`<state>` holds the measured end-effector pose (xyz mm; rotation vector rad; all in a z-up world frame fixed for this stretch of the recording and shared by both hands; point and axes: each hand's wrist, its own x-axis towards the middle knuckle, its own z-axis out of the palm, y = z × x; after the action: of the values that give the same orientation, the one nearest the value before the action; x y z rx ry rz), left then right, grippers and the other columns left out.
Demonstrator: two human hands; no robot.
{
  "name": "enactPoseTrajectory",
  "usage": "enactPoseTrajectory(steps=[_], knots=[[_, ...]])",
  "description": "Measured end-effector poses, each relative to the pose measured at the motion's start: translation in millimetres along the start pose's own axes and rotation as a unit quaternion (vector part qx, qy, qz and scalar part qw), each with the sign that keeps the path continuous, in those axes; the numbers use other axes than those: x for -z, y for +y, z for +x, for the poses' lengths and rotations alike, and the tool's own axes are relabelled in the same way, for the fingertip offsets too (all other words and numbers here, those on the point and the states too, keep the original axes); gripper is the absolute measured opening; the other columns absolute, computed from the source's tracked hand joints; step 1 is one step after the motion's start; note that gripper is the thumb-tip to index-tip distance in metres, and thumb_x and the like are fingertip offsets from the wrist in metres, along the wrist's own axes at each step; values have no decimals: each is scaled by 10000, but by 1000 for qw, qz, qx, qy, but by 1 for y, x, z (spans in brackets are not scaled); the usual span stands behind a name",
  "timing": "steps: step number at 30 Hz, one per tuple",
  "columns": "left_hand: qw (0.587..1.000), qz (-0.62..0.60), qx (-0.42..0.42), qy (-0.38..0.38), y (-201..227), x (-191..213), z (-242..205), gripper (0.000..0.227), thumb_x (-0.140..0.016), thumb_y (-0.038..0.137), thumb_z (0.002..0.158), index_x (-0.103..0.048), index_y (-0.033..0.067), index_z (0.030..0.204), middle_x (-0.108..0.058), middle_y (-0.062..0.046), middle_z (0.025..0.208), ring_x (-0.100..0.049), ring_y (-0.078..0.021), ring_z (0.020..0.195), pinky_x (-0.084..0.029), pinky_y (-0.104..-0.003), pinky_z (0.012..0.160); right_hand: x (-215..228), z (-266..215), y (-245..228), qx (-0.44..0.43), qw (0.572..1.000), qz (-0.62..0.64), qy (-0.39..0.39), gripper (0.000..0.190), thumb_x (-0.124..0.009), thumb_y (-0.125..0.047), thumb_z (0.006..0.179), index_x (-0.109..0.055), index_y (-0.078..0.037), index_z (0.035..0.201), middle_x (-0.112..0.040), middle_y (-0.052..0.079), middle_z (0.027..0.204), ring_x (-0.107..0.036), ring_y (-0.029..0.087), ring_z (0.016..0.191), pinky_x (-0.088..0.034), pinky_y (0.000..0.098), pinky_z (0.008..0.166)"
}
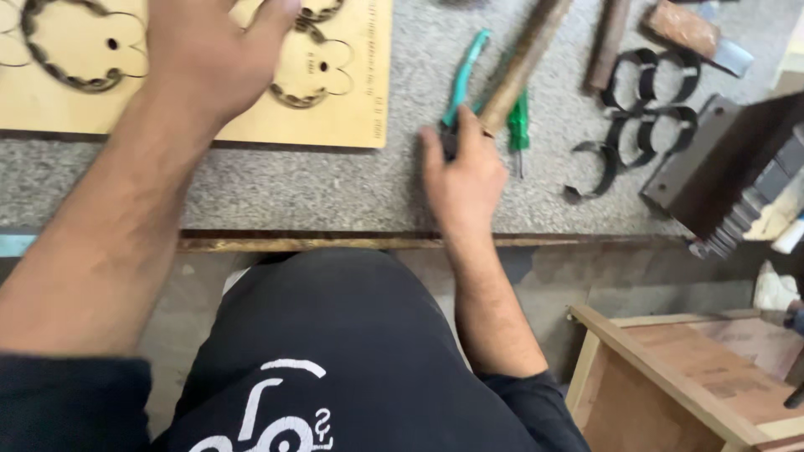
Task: The person uses pliers and a hammer to attach small metal pieces to flower-shaped outlines on a wooden board. They repeatedly position the metal pieces, secure them with the hammer, and adjust the board to access different sections.
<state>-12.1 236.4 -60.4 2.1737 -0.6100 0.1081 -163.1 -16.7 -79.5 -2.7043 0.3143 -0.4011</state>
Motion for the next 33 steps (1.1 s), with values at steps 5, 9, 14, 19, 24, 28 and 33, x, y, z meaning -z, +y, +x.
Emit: enactPoseTrajectory(steps=[5,9,14,19,24,28,33], knots=[[980,133,-113,-99,-15,34,-59,424,-883,322,889,-722,103,1215,-718,-90,1137,-614,-297,1094,-446,-487,983,15,-4,2,-46,998,-16,-33,216,-777,-142,863,-719,-76,1060,-714,151,915,-706,344,821,-568,461,754],[973,138,-116,-142,-6,7,-75,722,-911,422,732,-678,73,1318,-621,-100,1261,-512,-306,1189,-353,-517,1012,23,-19,-11,-78,991,-48,-96,201,-794,-130,799,-707,-51,962,-679,179,941,-678,374,862,-549,481,777],[974,171,-101,-109,6,-16,-74,688,-900,381,795,-660,58,1354,-565,-45,1277,-466,-255,1223,-316,-491,1029,18,-21,-23,-8,997,-65,-51,245,-830,-130,800,-691,-46,985,-616,232,1154,-642,407,1012,-541,469,856],[983,98,-85,-129,4,-13,-74,630,-875,312,796,-670,31,1322,-568,-42,1178,-471,-264,1178,-310,-487,1002,18,-13,-37,-142,978,-58,-145,234,-842,-167,796,-716,-63,964,-661,141,1057,-688,334,962,-565,438,871],[980,78,-102,-150,7,-3,-84,578,-845,311,806,-688,24,1282,-589,-42,1136,-481,-269,1148,-309,-480,967,12,-5,-45,-3,997,-61,-48,387,-891,-148,680,-663,15,949,-601,237,1129,-648,411,979,-548,466,825],[979,83,-95,-163,9,5,-92,568,-843,338,820,-698,47,1286,-604,-27,1167,-483,-255,1157,-305,-476,988,4,6,-35,-117,987,-40,-104,241,-804,-91,785,-673,-21,975,-652,174,1117,-709,288,821,-589,373,730],[978,74,-98,-171,0,17,-85,567,-854,383,820,-709,71,1270,-616,-24,1245,-482,-250,1180,-287,-475,983,23,22,-12,-235,934,223,-149,248,-654,-26,759,-670,7,1004,-615,163,920,-595,253,755,-514,338,717]])
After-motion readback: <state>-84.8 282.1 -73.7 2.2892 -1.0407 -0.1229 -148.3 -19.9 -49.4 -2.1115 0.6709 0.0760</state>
